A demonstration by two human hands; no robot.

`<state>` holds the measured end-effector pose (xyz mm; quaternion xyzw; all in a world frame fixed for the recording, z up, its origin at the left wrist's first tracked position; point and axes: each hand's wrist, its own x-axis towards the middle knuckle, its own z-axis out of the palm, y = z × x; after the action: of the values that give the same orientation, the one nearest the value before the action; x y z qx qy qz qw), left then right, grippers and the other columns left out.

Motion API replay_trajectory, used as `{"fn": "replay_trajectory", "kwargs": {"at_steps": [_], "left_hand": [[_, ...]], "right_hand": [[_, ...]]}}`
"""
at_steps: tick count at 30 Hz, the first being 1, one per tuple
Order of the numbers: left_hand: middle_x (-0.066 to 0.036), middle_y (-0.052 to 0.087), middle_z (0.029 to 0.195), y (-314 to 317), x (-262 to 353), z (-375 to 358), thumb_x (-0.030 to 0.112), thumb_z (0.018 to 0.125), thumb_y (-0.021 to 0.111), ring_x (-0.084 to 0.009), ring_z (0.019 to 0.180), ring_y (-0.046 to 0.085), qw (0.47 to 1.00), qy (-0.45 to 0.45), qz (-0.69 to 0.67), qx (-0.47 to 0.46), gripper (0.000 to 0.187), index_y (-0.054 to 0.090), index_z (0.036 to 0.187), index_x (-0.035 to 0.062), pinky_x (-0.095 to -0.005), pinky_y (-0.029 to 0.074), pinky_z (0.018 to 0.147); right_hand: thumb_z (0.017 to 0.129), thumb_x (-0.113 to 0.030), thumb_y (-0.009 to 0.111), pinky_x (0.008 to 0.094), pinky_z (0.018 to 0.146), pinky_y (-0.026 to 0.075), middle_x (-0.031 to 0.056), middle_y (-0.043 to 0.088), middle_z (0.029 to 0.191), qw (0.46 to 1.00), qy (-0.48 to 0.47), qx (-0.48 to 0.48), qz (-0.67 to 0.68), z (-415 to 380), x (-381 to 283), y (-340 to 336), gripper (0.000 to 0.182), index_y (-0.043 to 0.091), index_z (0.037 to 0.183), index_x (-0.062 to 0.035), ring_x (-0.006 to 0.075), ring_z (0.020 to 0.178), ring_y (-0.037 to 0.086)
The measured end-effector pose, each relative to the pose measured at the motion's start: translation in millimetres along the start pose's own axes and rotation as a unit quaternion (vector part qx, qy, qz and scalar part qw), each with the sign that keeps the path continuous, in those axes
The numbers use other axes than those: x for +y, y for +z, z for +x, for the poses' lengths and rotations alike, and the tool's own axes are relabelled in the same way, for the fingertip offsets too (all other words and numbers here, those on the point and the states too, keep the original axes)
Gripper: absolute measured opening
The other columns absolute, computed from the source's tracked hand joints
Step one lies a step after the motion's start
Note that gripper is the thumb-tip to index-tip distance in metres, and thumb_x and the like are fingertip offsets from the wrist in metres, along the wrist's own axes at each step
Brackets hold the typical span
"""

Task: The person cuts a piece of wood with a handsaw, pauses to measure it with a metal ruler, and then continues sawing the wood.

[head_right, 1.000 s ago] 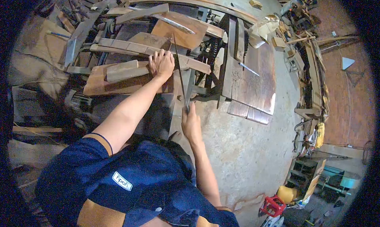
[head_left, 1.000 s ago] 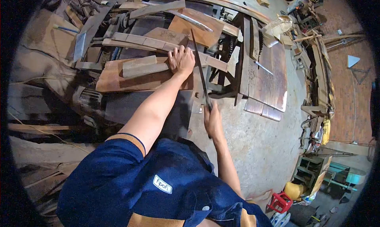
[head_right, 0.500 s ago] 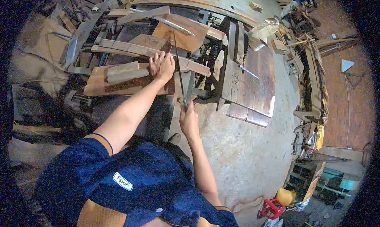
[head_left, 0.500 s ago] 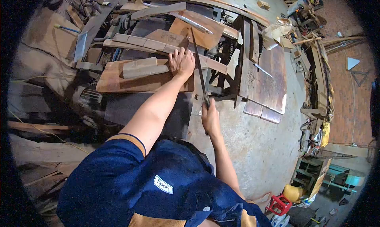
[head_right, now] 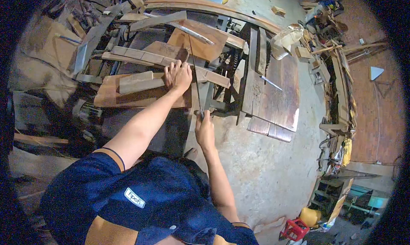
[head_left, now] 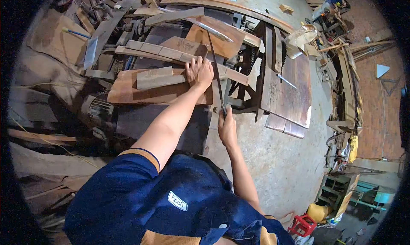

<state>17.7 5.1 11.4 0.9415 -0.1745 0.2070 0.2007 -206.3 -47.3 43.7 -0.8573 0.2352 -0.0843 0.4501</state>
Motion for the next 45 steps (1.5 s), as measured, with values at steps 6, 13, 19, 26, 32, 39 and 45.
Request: {"fn": "replay_trajectory", "kwargs": {"at_steps": [6,13,19,26,32,39,45], "left_hand": [[-0.009,0.061,0.099,-3,2,2,0.029,0.095,0.053,-0.0293,0.099,0.056,1.0,0.0,-0.004,0.012,0.023,0.067,0.092,0.0113,-0.0467,0.039,0.09],[-0.011,0.059,0.101,0,2,3,0.031,0.096,0.05,-0.0311,0.101,0.054,1.0,-0.012,0.001,-0.018,0.026,0.067,0.093,0.0113,-0.0486,0.038,0.088],[-0.009,0.06,0.097,-2,4,4,0.029,0.094,0.053,-0.0288,0.099,0.055,1.0,-0.017,0.012,-0.009,0.023,0.067,0.089,0.0118,-0.0463,0.038,0.088],[-0.008,0.059,0.095,3,-2,4,0.03,0.094,0.054,-0.0283,0.098,0.054,1.0,-0.007,0.002,0.011,0.022,0.066,0.092,0.0122,-0.0465,0.038,0.088],[-0.008,0.059,0.093,3,-1,6,0.029,0.093,0.055,-0.0282,0.096,0.055,1.0,-0.002,0.004,0.023,0.021,0.064,0.087,0.0115,-0.046,0.038,0.087],[-0.007,0.061,0.097,3,2,6,0.031,0.094,0.055,-0.0275,0.098,0.055,1.0,-0.014,0.01,0.014,0.021,0.066,0.091,0.0136,-0.0453,0.038,0.089],[-0.007,0.061,0.099,1,1,5,0.03,0.094,0.054,-0.0283,0.097,0.056,1.0,-0.004,0.012,0.016,0.021,0.067,0.093,0.0137,-0.0464,0.038,0.089]], "right_hand": [[0.099,-0.015,0.056,0.0563,0.056,0.044,0.0318,0.061,0.075,0.994,0.075,-0.041,-0.067,-126,23,-49,0.022,0.043,0.112,-0.0033,0.0561,0.074,0.059],[0.1,-0.016,0.054,0.0577,0.062,0.044,0.0362,0.058,0.086,0.999,0.018,-0.032,-0.03,-33,18,-14,0.023,0.045,0.114,-0.0006,0.057,0.083,0.056],[0.102,-0.017,0.052,0.0531,0.063,0.046,0.033,0.061,0.085,1.0,-0.009,-0.003,0.004,12,2,-3,0.02,0.047,0.107,0.0015,0.0552,0.085,0.057],[0.099,-0.015,0.057,0.0569,0.059,0.044,0.033,0.06,0.078,0.992,0.101,-0.056,-0.053,-112,26,-44,0.021,0.046,0.112,-0.0014,0.0557,0.077,0.059],[0.101,-0.016,0.052,0.0572,0.069,0.046,0.0364,0.06,0.089,0.999,-0.022,-0.021,0.013,22,19,9,0.025,0.044,0.118,0.0005,0.055,0.086,0.06],[0.101,-0.019,0.054,0.0597,0.064,0.044,0.0358,0.061,0.084,0.99,0.114,-0.072,-0.05,-97,36,-39,0.025,0.045,0.115,-0.0004,0.0558,0.085,0.059],[0.099,-0.015,0.056,0.0573,0.062,0.044,0.0348,0.06,0.077,0.998,0.023,-0.04,-0.033,-80,49,-27,0.026,0.045,0.117,-0.001,0.0565,0.08,0.059]]}}
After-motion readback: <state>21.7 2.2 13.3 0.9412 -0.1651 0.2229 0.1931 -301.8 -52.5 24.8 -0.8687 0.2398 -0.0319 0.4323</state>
